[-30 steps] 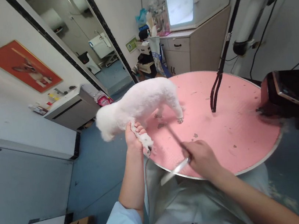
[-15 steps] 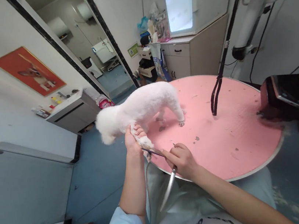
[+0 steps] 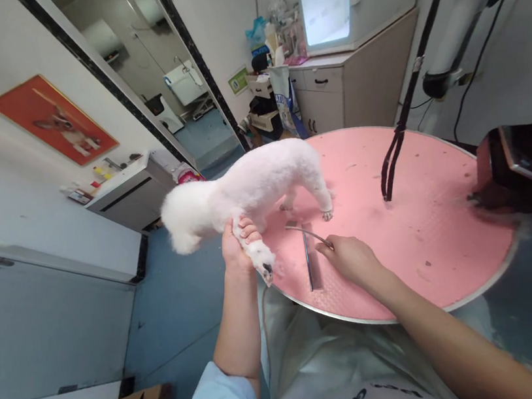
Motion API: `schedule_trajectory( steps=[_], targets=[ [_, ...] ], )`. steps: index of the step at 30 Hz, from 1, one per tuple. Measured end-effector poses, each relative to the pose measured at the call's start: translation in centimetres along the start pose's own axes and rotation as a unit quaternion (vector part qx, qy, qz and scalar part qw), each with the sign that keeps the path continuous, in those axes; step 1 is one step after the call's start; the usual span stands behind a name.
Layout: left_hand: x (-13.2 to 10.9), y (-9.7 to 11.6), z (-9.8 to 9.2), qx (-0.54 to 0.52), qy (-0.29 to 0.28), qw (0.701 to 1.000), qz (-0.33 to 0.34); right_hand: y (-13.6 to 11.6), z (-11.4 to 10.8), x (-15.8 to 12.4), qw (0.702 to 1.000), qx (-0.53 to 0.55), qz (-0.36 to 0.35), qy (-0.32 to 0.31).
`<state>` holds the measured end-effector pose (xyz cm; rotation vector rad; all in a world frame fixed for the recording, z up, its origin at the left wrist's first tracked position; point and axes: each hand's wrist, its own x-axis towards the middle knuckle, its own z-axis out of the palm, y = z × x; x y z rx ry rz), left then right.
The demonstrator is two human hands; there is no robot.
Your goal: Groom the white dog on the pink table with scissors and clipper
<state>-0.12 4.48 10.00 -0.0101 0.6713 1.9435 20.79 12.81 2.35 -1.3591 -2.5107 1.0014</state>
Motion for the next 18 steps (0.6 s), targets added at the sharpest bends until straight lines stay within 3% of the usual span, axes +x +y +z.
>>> schedule_trajectory(
  steps=[2, 4, 6, 10, 18],
  targets=[
    [-0.2, 0.2, 0.0, -0.048, 0.002, 0.999, -0.023, -0.4, 0.8, -0.7, 0.991, 0.102, -0.064, -0.062],
    [-0.3, 0.4, 0.0, -0.072, -0.003, 0.997, -0.031, -0.7, 2.4, -1.7, 0.961, 0.191, -0.141, -0.142],
    [-0.3, 0.8, -0.1, -0.082, -0.011, 0.996, -0.037, -0.9, 4.3, -2.5, 0.942, 0.205, -0.198, -0.177],
    [-0.6, 1.2, 0.0, -0.091, -0.020, 0.994, -0.048, -1.4, 6.7, -2.8, 0.950, 0.114, -0.257, -0.138],
    [-0.8, 1.2, 0.0, -0.103, -0.028, 0.993, -0.050, -2.8, 7.6, -1.1, 0.940, 0.062, -0.312, -0.123]
  ],
)
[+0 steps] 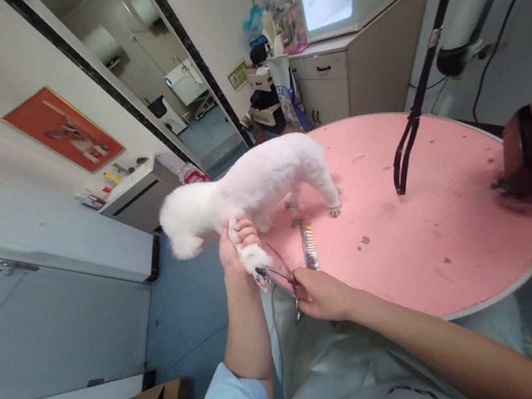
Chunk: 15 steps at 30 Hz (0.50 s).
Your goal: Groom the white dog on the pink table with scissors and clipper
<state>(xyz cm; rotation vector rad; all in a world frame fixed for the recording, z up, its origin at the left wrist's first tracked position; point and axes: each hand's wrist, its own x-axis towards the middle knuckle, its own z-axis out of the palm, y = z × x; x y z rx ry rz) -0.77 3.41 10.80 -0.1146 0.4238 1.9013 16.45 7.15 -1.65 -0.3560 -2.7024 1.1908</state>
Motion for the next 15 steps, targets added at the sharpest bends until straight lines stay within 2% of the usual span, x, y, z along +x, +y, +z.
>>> schedule_trajectory(
  steps=[5, 10, 15],
  targets=[
    [-0.1, -0.1, -0.2, 0.000, -0.007, 1.000, 0.000, 0.3, -0.1, 0.7, 0.998, -0.046, 0.013, 0.034],
    [-0.2, -0.1, -0.2, 0.007, -0.005, 1.000, -0.005, 2.1, -1.0, -0.4, 0.996, -0.072, 0.049, 0.012],
    [-0.2, 0.0, -0.5, 0.021, -0.010, 1.000, -0.005, 2.8, -1.5, -0.8, 0.996, -0.088, 0.015, 0.009]
  ],
)
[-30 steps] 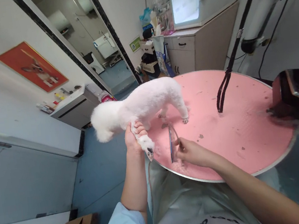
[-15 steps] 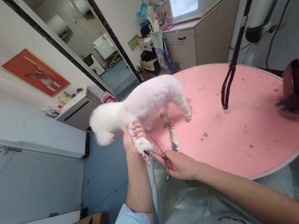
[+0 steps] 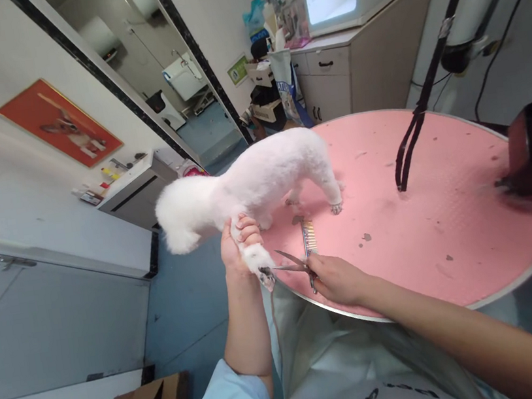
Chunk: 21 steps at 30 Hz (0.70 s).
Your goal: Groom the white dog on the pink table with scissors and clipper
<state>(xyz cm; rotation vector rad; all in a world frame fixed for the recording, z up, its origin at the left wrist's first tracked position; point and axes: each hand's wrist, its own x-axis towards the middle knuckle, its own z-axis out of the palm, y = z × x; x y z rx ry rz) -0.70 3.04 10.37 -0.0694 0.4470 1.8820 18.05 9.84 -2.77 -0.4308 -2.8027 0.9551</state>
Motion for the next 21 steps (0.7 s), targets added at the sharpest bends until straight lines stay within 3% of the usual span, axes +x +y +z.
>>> schedule_trajectory(
  steps=[8, 14, 21],
  targets=[
    [-0.2, -0.2, 0.0, 0.001, 0.002, 1.000, -0.009, -1.5, -1.0, 1.7, 0.996, -0.085, -0.023, 0.004],
    [-0.4, -0.2, 0.1, 0.002, 0.005, 1.000, -0.011, -0.4, -1.0, 1.7, 0.987, -0.147, -0.041, 0.049],
    [-0.2, -0.3, 0.1, 0.006, 0.005, 1.000, -0.015, 0.0, -1.0, 1.6, 0.987, -0.137, -0.047, 0.066]
  ],
)
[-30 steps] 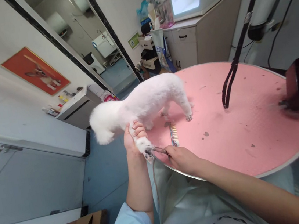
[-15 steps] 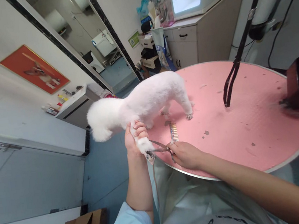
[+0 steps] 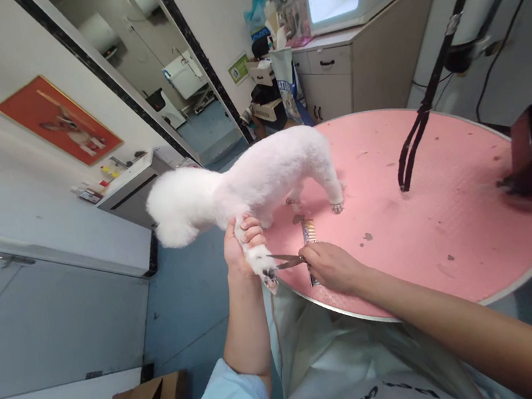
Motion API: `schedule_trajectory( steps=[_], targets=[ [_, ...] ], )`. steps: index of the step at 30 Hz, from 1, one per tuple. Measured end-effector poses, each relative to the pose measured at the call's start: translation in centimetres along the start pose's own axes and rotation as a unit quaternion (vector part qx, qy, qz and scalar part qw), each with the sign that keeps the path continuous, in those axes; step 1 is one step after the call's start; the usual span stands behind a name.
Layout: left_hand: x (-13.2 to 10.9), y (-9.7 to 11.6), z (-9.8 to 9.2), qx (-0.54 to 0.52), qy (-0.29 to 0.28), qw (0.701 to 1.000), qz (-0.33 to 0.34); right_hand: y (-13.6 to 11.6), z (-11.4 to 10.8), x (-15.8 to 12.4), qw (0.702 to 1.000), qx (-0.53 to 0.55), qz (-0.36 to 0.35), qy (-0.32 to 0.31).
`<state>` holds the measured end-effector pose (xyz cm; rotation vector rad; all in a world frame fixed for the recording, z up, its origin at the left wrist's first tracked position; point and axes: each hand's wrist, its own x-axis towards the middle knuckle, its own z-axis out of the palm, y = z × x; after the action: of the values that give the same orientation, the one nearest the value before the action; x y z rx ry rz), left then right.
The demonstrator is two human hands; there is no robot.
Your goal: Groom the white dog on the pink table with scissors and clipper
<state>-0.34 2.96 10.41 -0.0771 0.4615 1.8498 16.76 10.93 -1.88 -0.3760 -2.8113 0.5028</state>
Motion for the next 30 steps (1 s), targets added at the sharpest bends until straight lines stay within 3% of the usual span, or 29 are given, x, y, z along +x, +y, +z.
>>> schedule_trajectory(
  steps=[16, 30],
  targets=[
    [0.5, 0.1, -0.7, 0.043, 0.018, 0.999, 0.008, 0.4, -1.3, 0.5, 0.999, -0.033, -0.009, -0.030],
    [0.4, 0.2, -1.2, 0.052, 0.004, 0.999, -0.003, 0.1, -1.5, 0.8, 0.995, 0.016, 0.011, -0.093]
  ],
)
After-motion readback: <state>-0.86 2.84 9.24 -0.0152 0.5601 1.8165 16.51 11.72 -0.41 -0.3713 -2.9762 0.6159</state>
